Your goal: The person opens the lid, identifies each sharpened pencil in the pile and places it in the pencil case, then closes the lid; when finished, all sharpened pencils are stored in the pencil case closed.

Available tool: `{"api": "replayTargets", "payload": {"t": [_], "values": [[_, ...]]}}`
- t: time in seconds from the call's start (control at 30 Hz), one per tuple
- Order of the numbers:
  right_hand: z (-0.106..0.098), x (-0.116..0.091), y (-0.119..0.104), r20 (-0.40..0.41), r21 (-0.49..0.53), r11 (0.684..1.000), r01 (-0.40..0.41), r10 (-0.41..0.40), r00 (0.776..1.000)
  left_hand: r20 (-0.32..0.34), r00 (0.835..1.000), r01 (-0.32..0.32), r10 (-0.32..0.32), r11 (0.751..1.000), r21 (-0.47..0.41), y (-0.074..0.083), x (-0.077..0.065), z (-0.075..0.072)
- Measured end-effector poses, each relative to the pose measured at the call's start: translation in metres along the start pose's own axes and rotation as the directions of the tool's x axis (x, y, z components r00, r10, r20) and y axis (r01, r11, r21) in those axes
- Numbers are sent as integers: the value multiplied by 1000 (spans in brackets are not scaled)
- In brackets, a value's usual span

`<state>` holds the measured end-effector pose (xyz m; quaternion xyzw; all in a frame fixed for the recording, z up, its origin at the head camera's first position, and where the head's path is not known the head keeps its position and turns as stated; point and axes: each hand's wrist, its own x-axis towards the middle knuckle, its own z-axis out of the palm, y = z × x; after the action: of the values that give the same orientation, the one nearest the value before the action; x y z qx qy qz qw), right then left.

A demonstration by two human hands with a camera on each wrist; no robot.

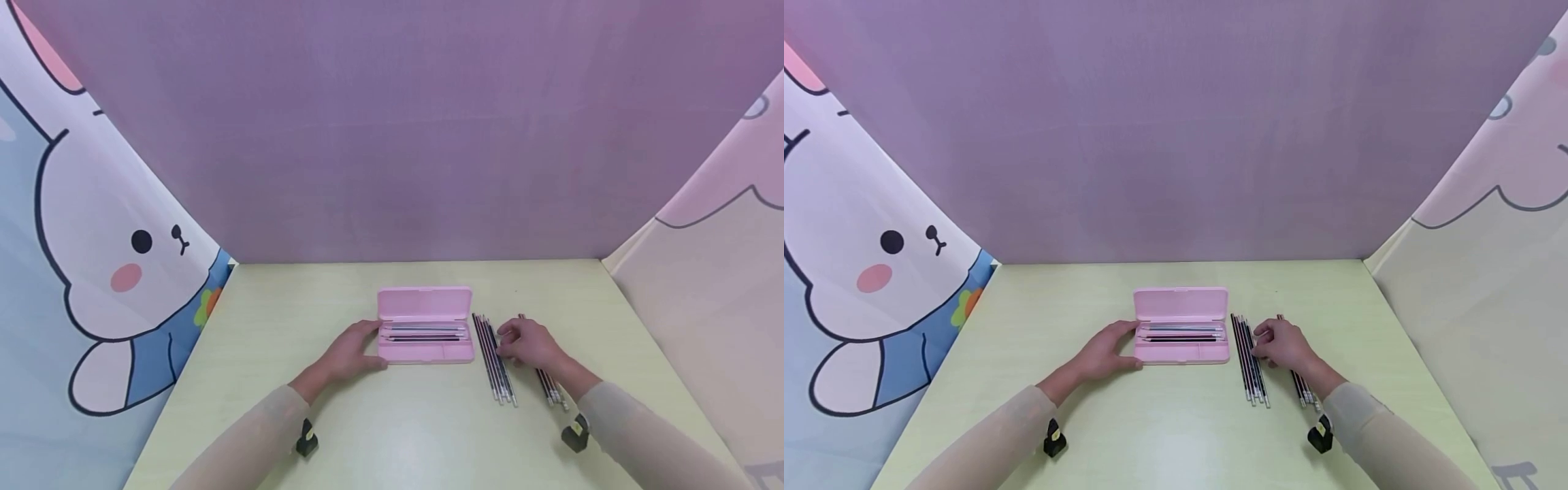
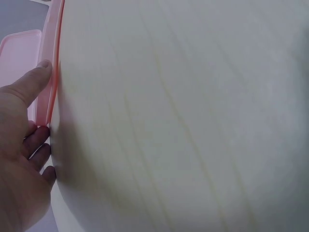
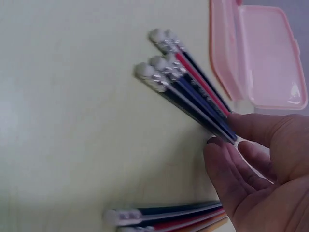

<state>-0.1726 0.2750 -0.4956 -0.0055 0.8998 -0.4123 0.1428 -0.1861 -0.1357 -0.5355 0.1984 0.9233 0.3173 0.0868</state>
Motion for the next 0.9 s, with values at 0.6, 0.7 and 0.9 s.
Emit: {"api": "replayTargets", "payload": {"t": [0.6,0.7,0.9], "values": [[5,4,8,-29,-34,999,11,-12,999,-9,1000,-9,9,1000,-6,-3,2,2],[5,3,11,-37,-48,999,25,-27,999,-9,1000,-9,9,1000,-15,-4,2,3],[6,0,15,-43,-64,997,50,-53,998,-9,1000,-1,1,1000,-10,-2,1,4]]}}
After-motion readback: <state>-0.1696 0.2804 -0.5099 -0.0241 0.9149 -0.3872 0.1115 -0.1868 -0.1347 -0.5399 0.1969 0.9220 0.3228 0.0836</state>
